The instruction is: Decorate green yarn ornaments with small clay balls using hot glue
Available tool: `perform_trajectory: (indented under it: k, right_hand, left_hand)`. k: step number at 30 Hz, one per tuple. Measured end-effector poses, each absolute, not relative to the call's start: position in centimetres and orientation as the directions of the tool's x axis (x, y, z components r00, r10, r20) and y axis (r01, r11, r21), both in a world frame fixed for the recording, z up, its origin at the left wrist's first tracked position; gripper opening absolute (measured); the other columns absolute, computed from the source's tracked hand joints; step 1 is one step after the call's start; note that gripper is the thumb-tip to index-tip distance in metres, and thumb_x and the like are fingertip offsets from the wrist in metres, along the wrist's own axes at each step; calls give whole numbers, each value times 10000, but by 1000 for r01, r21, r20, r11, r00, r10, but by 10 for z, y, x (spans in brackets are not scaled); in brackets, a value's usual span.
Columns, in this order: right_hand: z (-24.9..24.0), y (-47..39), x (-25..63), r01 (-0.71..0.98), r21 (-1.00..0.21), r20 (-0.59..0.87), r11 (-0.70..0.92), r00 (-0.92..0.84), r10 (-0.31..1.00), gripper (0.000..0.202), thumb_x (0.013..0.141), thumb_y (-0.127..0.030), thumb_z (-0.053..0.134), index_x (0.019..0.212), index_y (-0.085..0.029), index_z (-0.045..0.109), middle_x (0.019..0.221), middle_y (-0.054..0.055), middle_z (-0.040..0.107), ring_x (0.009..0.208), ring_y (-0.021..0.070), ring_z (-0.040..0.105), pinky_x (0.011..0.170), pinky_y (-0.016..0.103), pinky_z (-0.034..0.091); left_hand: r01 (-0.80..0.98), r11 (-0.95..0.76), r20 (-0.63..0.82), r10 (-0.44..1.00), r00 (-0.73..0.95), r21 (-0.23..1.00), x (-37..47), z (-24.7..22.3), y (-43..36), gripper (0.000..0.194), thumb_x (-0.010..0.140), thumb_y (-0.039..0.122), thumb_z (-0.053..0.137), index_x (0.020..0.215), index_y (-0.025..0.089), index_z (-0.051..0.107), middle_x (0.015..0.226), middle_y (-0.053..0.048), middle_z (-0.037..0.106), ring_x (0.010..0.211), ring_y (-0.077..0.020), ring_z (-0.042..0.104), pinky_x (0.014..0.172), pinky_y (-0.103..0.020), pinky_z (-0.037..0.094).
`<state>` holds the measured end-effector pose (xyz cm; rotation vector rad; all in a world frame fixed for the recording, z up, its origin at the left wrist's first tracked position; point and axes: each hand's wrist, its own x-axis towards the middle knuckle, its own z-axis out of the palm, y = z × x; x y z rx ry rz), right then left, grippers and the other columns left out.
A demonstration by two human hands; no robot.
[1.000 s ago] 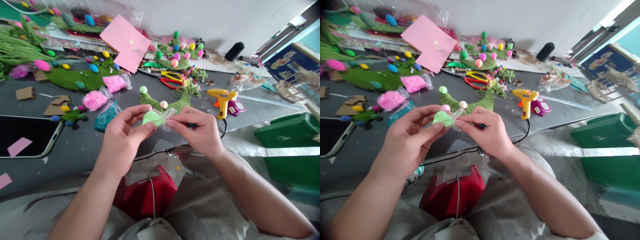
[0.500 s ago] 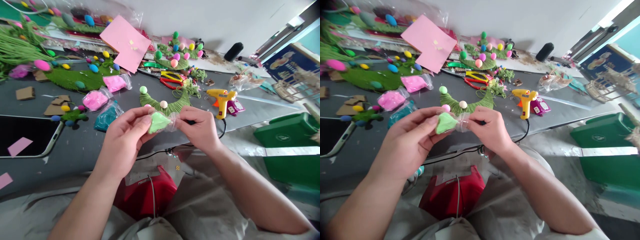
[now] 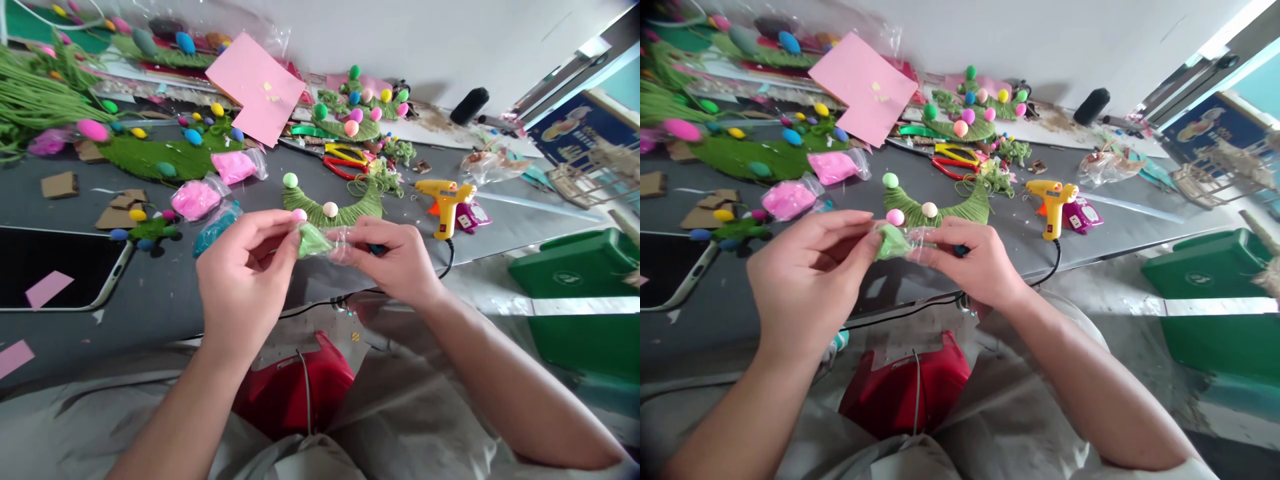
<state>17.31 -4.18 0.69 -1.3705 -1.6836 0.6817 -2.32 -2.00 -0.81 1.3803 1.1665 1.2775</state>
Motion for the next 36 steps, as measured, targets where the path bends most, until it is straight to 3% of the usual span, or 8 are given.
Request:
perform_trajectory:
  k: [6, 10, 19, 25, 30, 36]
  right_hand:
    - [1, -44, 167, 537, -803, 280, 257, -40, 959, 250, 854, -451, 853, 916, -209, 852, 692, -39, 507, 625, 89, 437, 600, 263, 382]
    - [0, -46, 164, 540, -801, 292, 259, -25, 956, 245, 847, -407, 870, 983, -206, 836, 715, -45, 509, 639, 87, 441, 612, 263, 378]
    - [2, -49, 161, 548, -796, 286, 256, -31, 958, 185, 835, -301, 882, 851, -180, 743, 707, -61, 469, 630, 81, 434, 609, 256, 376]
    - [2, -45, 162, 604, -726, 373, 328, -55, 926, 185, 899, -232, 808, 791, -197, 661, 707, -52, 468, 644, 94, 439, 621, 263, 375]
    - [2, -44, 166, 630, -710, 370, 315, -47, 928, 129, 943, -270, 759, 857, -202, 691, 728, -38, 513, 658, 106, 459, 633, 273, 385]
    - [0, -45, 166, 611, -747, 357, 263, 35, 934, 125, 936, -262, 760, 854, -193, 695, 700, -48, 518, 649, 97, 468, 626, 262, 388]
  left_hand:
    - [-31, -81, 82, 995, 64, 996, -20, -8, -22, 195, 844, 252, 856, 1019, 248, 769, 1005, -10, 803, 916, -204, 771, 840, -302, 621]
    - [9, -73, 71, 986, 148, 997, -23, -12, -20, 203, 853, 289, 854, 1040, 251, 783, 951, -9, 805, 891, -199, 765, 819, -287, 618]
    - [30, -99, 83, 937, 339, 995, -29, -17, -16, 159, 933, 344, 777, 1066, 262, 806, 1063, -26, 823, 979, -217, 774, 875, -296, 615]
    - [21, -104, 99, 983, 154, 994, -25, -15, -16, 145, 900, 325, 807, 1033, 267, 806, 982, -10, 814, 891, -203, 762, 845, -302, 623]
    - [61, -125, 121, 990, 65, 990, -27, -9, -12, 124, 917, 318, 784, 1029, 269, 794, 983, 6, 803, 895, -190, 746, 847, -286, 609]
    - [-107, 5, 26, 955, 295, 994, -26, -11, -12, 332, 869, 328, 840, 1179, 245, 753, 1244, -50, 771, 1121, -234, 722, 914, -281, 587]
